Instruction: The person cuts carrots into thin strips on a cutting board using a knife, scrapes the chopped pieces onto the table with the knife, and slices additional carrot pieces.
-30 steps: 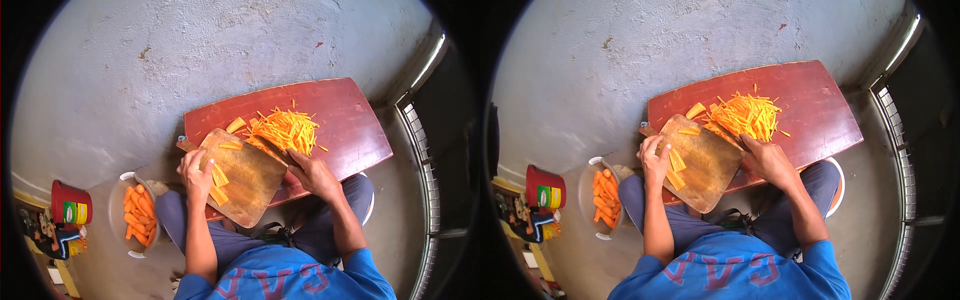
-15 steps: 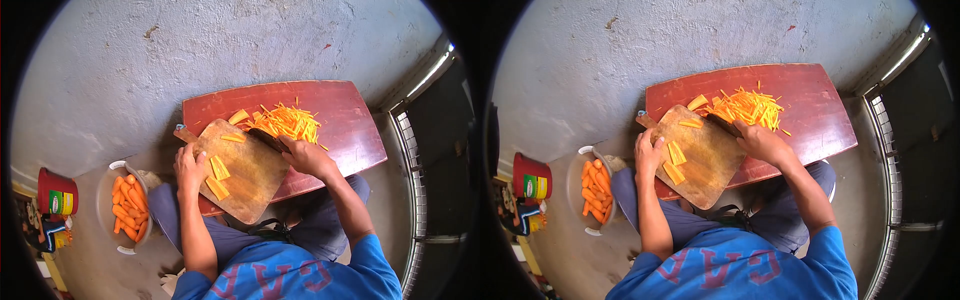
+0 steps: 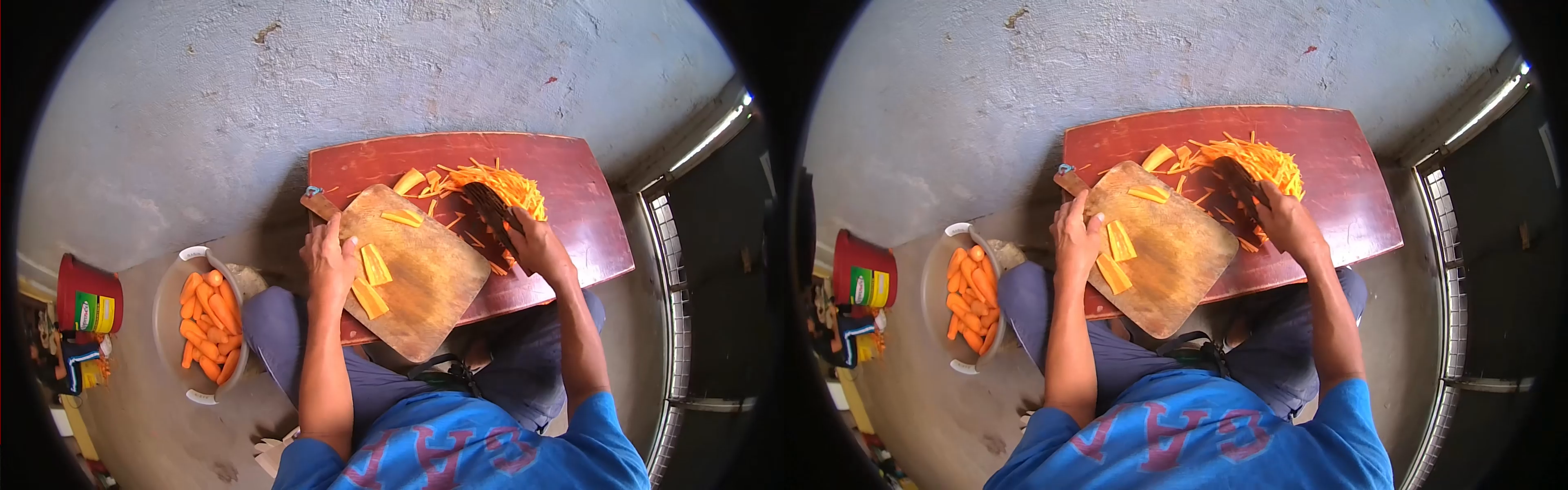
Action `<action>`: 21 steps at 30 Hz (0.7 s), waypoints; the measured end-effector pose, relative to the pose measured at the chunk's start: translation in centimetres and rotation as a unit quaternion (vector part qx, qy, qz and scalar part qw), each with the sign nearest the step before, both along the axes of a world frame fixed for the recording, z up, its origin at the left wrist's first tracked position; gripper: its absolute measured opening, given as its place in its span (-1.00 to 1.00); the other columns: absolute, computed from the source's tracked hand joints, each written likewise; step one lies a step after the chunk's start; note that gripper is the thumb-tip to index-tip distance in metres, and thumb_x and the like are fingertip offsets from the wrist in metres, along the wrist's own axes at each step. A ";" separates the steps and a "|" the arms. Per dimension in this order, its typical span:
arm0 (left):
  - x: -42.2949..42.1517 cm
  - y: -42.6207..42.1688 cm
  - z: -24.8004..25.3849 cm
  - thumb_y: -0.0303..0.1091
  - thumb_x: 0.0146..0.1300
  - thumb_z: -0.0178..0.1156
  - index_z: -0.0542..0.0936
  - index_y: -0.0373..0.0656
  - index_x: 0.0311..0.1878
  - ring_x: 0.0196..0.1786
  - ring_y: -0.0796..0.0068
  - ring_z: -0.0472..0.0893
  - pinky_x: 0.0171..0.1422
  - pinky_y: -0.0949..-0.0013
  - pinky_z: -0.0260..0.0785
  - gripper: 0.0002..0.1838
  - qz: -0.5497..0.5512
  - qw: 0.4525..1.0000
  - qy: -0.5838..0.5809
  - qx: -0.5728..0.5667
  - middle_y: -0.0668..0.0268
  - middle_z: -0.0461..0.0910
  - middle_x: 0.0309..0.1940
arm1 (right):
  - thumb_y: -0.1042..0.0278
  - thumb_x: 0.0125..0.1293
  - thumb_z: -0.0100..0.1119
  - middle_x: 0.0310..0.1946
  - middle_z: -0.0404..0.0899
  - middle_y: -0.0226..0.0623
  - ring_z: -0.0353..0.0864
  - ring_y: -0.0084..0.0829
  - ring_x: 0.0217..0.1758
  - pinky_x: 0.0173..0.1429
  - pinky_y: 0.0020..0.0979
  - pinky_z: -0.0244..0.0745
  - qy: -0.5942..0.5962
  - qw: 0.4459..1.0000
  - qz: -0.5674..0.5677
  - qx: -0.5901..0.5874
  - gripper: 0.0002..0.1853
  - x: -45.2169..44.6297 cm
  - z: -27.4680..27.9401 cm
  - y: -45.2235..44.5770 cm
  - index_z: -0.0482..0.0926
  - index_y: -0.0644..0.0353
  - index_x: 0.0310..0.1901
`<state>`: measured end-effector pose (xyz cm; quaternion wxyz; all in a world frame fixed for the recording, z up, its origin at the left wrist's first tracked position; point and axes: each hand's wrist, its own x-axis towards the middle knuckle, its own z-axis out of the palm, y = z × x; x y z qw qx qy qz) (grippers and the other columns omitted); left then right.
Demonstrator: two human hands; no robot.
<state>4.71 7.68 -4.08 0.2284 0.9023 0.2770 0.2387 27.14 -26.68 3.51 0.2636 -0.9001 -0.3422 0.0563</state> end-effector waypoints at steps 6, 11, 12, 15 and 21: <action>-0.1 0.1 -0.5 -0.35 0.45 0.53 0.62 -0.18 0.61 0.44 -0.15 0.64 0.51 -0.31 0.46 -0.33 -0.008 1.000 -0.001 0.012 0.02 0.73 0.26 | 0.30 0.67 0.23 -0.17 0.79 0.38 0.83 0.46 -0.01 0.07 0.22 0.72 -0.028 0.998 -0.042 0.042 -0.66 2.5 -1.3 -1.4 0.62 0.32 0.30; -0.2 -0.1 -0.6 -0.31 0.48 0.52 0.67 -0.18 0.54 0.46 -0.11 0.64 0.52 -0.30 0.46 -0.40 -0.002 1.000 -0.002 0.031 0.03 0.73 0.26 | 0.31 0.64 0.28 -0.13 0.81 0.27 0.89 0.23 -0.05 0.02 0.07 0.72 0.001 0.997 -0.045 0.056 -0.64 1.4 0.1 -1.0 0.65 0.32 0.32; -0.2 -0.1 -0.9 -0.30 0.48 0.53 0.68 -0.18 0.52 0.46 -0.10 0.65 0.52 -0.29 0.46 -0.42 -0.002 0.999 -0.009 0.039 0.05 0.73 0.27 | 0.31 0.63 0.29 -0.14 0.80 0.24 0.90 0.18 -0.08 0.00 0.04 0.72 0.018 0.997 -0.051 0.058 -0.63 0.0 1.2 -0.4 0.66 0.32 0.32; 0.8 -1.0 1.5 -0.29 0.46 0.57 0.74 -0.19 0.44 0.47 -0.07 0.64 0.56 -0.21 0.45 -0.46 -0.015 0.997 -0.018 0.070 0.10 0.73 0.28 | 0.36 0.61 0.37 -0.27 0.70 -0.03 0.76 -0.22 -0.25 -0.07 -0.12 0.67 0.071 0.984 -0.043 0.159 -0.63 -3.9 1.9 0.2 0.67 0.33 0.32; 3.1 -1.9 2.6 -0.22 0.40 0.65 0.83 -0.10 0.36 0.47 0.17 0.67 0.62 -0.03 0.37 -0.50 -0.092 0.994 -0.039 -0.037 0.24 0.77 0.37 | 0.32 0.76 0.33 -0.37 0.64 -0.50 0.55 -0.68 -0.52 -0.46 -0.52 0.43 0.450 0.830 -0.014 0.330 -0.59 -7.9 0.0 -0.2 0.61 0.37 0.45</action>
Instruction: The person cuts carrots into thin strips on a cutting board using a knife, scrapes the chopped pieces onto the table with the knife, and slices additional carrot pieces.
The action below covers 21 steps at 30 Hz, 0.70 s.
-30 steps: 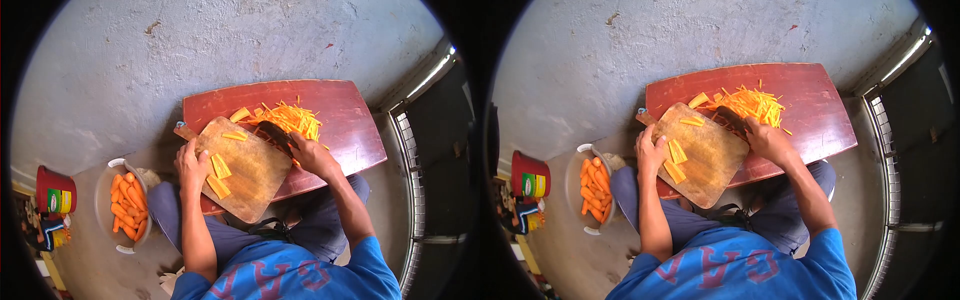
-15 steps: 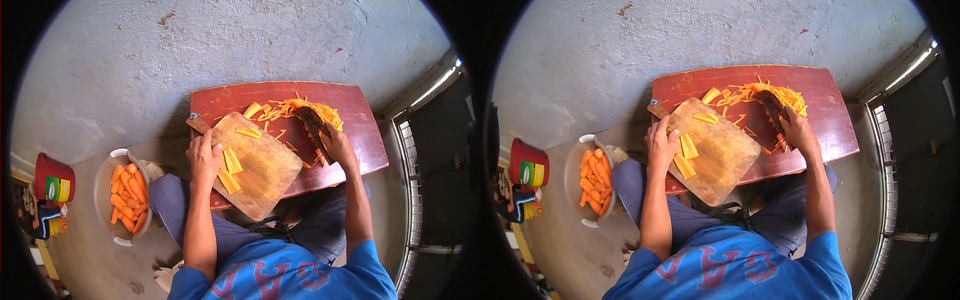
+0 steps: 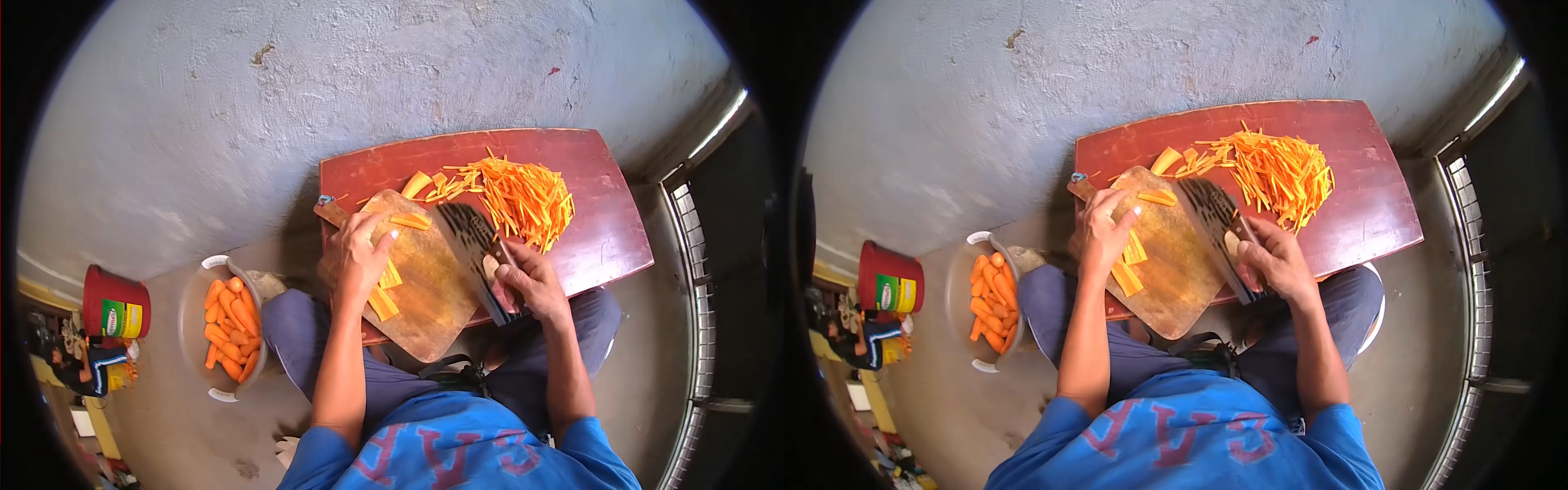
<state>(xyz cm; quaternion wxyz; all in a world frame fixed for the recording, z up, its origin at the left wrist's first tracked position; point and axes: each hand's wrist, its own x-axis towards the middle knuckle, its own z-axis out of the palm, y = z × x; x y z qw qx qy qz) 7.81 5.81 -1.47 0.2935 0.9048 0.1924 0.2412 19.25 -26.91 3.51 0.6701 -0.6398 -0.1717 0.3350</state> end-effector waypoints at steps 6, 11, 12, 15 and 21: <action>1.4 -1.5 0.2 -0.11 0.40 0.65 0.82 -0.10 0.39 0.53 0.02 0.57 0.63 -0.17 0.29 -0.44 -0.022 0.994 0.071 0.084 0.15 0.74 0.36 | 0.38 0.70 0.30 -0.34 0.59 -0.55 0.52 -0.68 -0.48 -0.44 -0.54 0.44 0.011 0.997 0.075 -0.012 -0.51 0.7 -3.2 -0.5 0.56 0.38 0.54; 4.4 -2.5 -0.8 0.00 0.42 0.61 0.86 -0.09 0.33 0.51 -0.07 0.54 0.62 -0.23 0.26 -0.46 -0.013 0.986 0.081 0.143 0.09 0.71 0.29 | 0.47 0.59 0.35 -0.21 0.65 -0.49 0.57 -0.66 -0.39 -0.38 -0.54 0.47 0.023 0.999 0.041 0.001 -0.35 -0.6 -2.3 -0.7 0.50 0.40 0.65; 4.8 -2.6 -1.2 0.00 0.43 0.60 0.87 -0.09 0.31 0.50 -0.07 0.54 0.62 -0.23 0.26 -0.48 -0.014 0.985 0.069 0.157 0.08 0.71 0.27 | 0.48 0.56 0.36 -0.21 0.66 -0.47 0.59 -0.66 -0.38 -0.38 -0.54 0.48 0.020 0.999 0.032 0.020 -0.34 -1.1 -2.3 -0.9 0.50 0.41 0.65; 5.1 -3.1 -2.1 -0.08 0.42 0.56 0.88 -0.15 0.25 0.50 -0.14 0.53 0.56 -0.34 0.32 -0.54 -0.023 0.984 0.040 0.171 0.00 0.66 0.30 | 0.51 0.50 0.39 -0.14 0.68 -0.42 0.62 -0.65 -0.31 -0.34 -0.54 0.51 0.022 0.999 0.002 0.028 -0.29 -2.4 -2.0 -2.0 0.50 0.40 0.66; 2.1 -4.2 -1.6 -0.23 0.41 0.53 0.89 -0.17 0.15 0.44 -0.09 0.56 0.53 -0.24 0.39 -0.67 -0.145 0.987 0.017 0.065 0.02 0.66 0.28 | 0.49 0.53 0.40 0.23 0.78 -0.21 0.77 -0.41 0.12 0.24 -0.37 0.68 -0.082 0.995 0.000 -0.054 -0.23 -3.9 -0.9 -3.7 0.44 0.41 0.73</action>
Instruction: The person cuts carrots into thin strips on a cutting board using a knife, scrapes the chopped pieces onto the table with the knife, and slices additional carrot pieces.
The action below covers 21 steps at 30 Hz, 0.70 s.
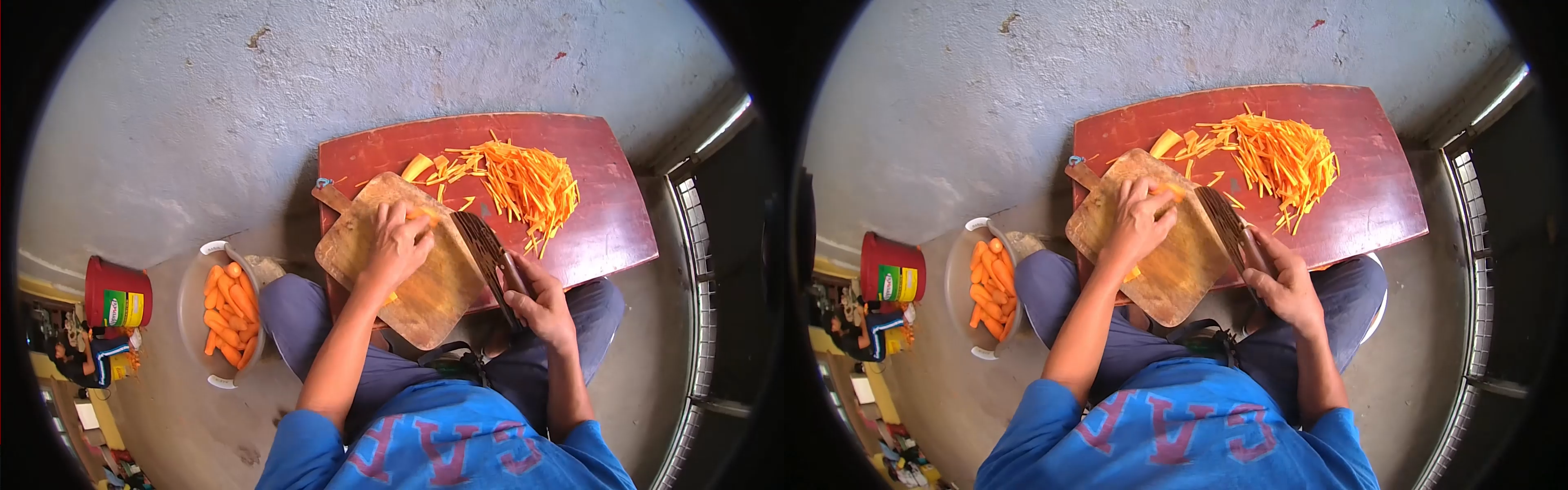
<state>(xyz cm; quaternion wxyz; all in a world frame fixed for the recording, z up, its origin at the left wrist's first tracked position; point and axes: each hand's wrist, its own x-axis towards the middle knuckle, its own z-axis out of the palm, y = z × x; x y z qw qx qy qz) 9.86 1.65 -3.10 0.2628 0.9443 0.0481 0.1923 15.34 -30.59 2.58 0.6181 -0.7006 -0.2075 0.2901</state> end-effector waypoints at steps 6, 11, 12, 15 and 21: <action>-2.1 0.1 -0.7 -0.36 0.35 0.59 0.91 -0.20 0.10 0.37 0.01 0.67 0.60 -0.02 0.44 -0.71 0.015 0.996 -0.039 -0.082 0.12 0.72 0.23 | 0.44 0.58 0.48 0.51 0.74 0.12 0.70 -0.24 0.60 0.66 -0.22 0.53 -0.125 0.988 0.041 -0.075 -0.26 0.6 1.4 2.0 0.46 0.46 0.70; -1.3 -0.4 0.0 -0.30 0.42 0.53 0.86 -0.16 0.13 0.38 0.00 0.60 0.51 -0.17 0.38 -0.72 0.019 0.999 -0.019 0.022 0.13 0.64 0.25 | 0.35 0.64 0.53 0.48 0.75 0.06 0.69 -0.30 0.56 0.66 -0.24 0.54 -0.150 0.982 0.068 -0.095 -0.26 1.5 1.5 4.5 0.47 0.47 0.70; -1.2 -0.4 0.2 -0.28 0.43 0.52 0.86 -0.15 0.13 0.38 0.00 0.59 0.50 -0.18 0.38 -0.72 0.016 0.999 -0.010 0.043 0.14 0.64 0.24 | 0.35 0.65 0.52 0.48 0.76 0.06 0.69 -0.29 0.56 0.67 -0.23 0.54 -0.156 0.980 0.073 -0.097 -0.26 1.4 1.6 4.8 0.47 0.47 0.70; -1.3 -0.6 0.4 -0.23 0.47 0.49 0.86 -0.14 0.15 0.41 0.01 0.57 0.49 -0.17 0.37 -0.71 0.014 0.999 0.016 0.044 0.15 0.66 0.26 | 0.29 0.70 0.49 0.24 0.82 -0.06 0.78 -0.37 0.20 0.36 -0.24 0.71 -0.177 0.974 0.071 -0.125 -0.29 1.9 1.1 4.7 0.48 0.39 0.71; -0.7 -1.0 -0.4 -0.17 0.53 0.46 0.86 -0.10 0.27 0.38 0.02 0.54 0.46 -0.17 0.36 -0.64 0.013 0.999 0.019 0.050 0.15 0.62 0.23 | 0.03 0.68 0.52 0.28 0.76 -0.21 0.68 -0.42 0.29 0.38 -0.32 0.60 -0.072 0.989 0.096 -0.082 -0.18 4.8 1.0 3.3 0.46 0.42 0.70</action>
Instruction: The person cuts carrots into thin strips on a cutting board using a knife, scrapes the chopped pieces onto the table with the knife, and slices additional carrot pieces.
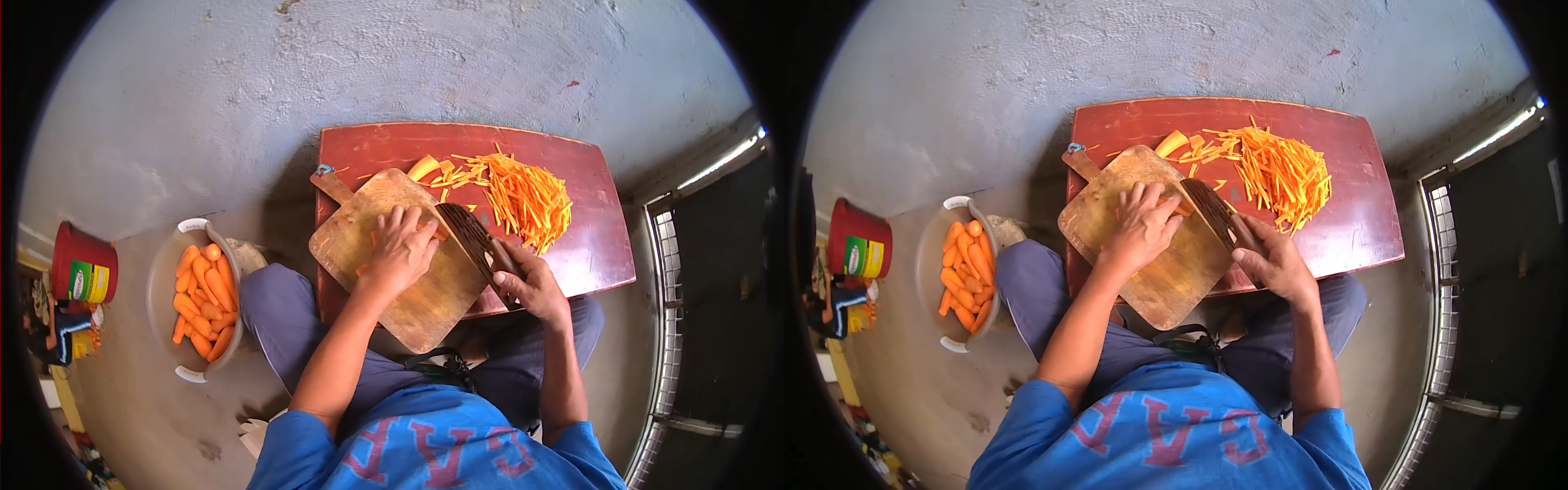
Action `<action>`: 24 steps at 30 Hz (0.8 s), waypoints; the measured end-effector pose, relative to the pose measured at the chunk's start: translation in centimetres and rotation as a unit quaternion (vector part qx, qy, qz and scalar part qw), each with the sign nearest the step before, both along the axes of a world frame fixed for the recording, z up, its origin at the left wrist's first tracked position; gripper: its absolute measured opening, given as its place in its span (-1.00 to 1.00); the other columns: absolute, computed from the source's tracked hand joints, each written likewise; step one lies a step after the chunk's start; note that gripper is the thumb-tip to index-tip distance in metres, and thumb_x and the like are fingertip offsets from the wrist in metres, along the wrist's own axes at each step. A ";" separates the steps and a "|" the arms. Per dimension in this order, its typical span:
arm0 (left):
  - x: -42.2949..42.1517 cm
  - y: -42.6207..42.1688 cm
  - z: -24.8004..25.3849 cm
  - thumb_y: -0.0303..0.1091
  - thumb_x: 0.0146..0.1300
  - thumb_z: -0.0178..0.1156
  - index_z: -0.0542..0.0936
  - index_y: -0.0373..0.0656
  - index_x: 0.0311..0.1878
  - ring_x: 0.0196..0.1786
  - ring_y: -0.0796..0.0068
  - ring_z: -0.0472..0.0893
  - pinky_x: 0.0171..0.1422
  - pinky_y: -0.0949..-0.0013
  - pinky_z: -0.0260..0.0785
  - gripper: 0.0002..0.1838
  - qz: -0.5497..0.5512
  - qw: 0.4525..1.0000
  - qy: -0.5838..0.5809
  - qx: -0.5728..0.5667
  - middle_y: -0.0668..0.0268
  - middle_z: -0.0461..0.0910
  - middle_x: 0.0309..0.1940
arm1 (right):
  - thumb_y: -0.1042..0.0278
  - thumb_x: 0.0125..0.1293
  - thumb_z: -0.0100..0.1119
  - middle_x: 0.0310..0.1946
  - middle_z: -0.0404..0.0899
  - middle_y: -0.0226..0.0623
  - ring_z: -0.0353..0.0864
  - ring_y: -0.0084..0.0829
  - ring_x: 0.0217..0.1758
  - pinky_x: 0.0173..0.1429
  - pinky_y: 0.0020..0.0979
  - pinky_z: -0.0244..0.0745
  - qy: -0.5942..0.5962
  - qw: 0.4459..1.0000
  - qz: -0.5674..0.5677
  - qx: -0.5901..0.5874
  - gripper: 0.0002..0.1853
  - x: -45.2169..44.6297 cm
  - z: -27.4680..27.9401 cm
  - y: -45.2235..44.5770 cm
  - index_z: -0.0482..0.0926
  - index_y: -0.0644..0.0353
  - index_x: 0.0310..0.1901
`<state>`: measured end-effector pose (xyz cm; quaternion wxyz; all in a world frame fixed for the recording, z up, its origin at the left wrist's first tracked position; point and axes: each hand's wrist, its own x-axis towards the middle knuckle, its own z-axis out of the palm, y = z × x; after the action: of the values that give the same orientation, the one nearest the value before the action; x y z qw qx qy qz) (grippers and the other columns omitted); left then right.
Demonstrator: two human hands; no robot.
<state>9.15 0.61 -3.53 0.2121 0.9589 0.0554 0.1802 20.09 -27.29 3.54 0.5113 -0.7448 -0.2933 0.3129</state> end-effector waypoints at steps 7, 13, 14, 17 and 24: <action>-0.2 -0.2 -0.1 -0.17 0.55 0.46 0.87 -0.02 0.33 0.39 -0.02 0.51 0.48 -0.22 0.36 -0.63 -0.016 1.000 0.006 -0.013 0.13 0.58 0.22 | -0.01 0.77 0.42 0.24 0.80 -0.33 0.67 -0.53 0.28 0.39 -0.37 0.64 0.089 0.996 -0.009 0.025 -0.29 4.4 -2.3 -0.7 0.55 0.42 0.64; -1.1 -0.3 -0.2 -0.23 0.48 0.52 0.85 -0.09 0.32 0.39 -0.05 0.54 0.52 -0.20 0.36 -0.60 -0.020 0.999 -0.021 -0.037 0.09 0.60 0.28 | 0.34 0.77 0.29 0.16 0.85 0.00 0.81 -0.34 0.21 0.38 -0.28 0.67 -0.186 0.977 -0.071 -0.070 -0.52 2.7 -4.9 0.1 0.65 0.46 0.54; -1.1 -0.3 -0.1 -0.24 0.48 0.53 0.85 -0.11 0.32 0.39 -0.06 0.55 0.52 -0.21 0.35 -0.59 -0.012 0.998 -0.024 -0.051 0.09 0.60 0.28 | 0.37 0.72 0.32 0.17 0.84 0.07 0.84 -0.19 0.24 0.42 -0.22 0.66 -0.194 0.976 -0.080 -0.055 -0.52 2.3 -4.7 0.3 0.67 0.45 0.51; -1.0 0.1 -0.3 -0.26 0.46 0.55 0.83 -0.17 0.31 0.40 -0.06 0.56 0.54 -0.22 0.34 -0.58 -0.004 0.998 -0.022 -0.062 0.08 0.60 0.30 | 0.44 0.61 0.38 0.17 0.83 0.17 0.85 0.10 0.28 0.47 -0.09 0.68 -0.334 0.935 -0.091 -0.072 -0.56 0.8 -2.5 1.6 0.72 0.44 0.42; -1.5 1.1 0.2 -0.31 0.44 0.57 0.84 -0.15 0.28 0.37 0.06 0.60 0.48 -0.11 0.31 -0.62 -0.008 0.998 -0.032 -0.054 0.16 0.66 0.19 | 0.50 0.51 0.43 0.11 0.85 0.17 0.84 0.25 0.22 0.37 0.03 0.74 -0.370 0.927 -0.008 -0.063 -0.68 0.0 -0.3 6.4 0.82 0.41 0.23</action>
<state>7.70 1.72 -3.36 0.2670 0.9401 0.0504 0.2059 20.12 -20.93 3.28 0.3208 -0.8408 -0.4351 0.0288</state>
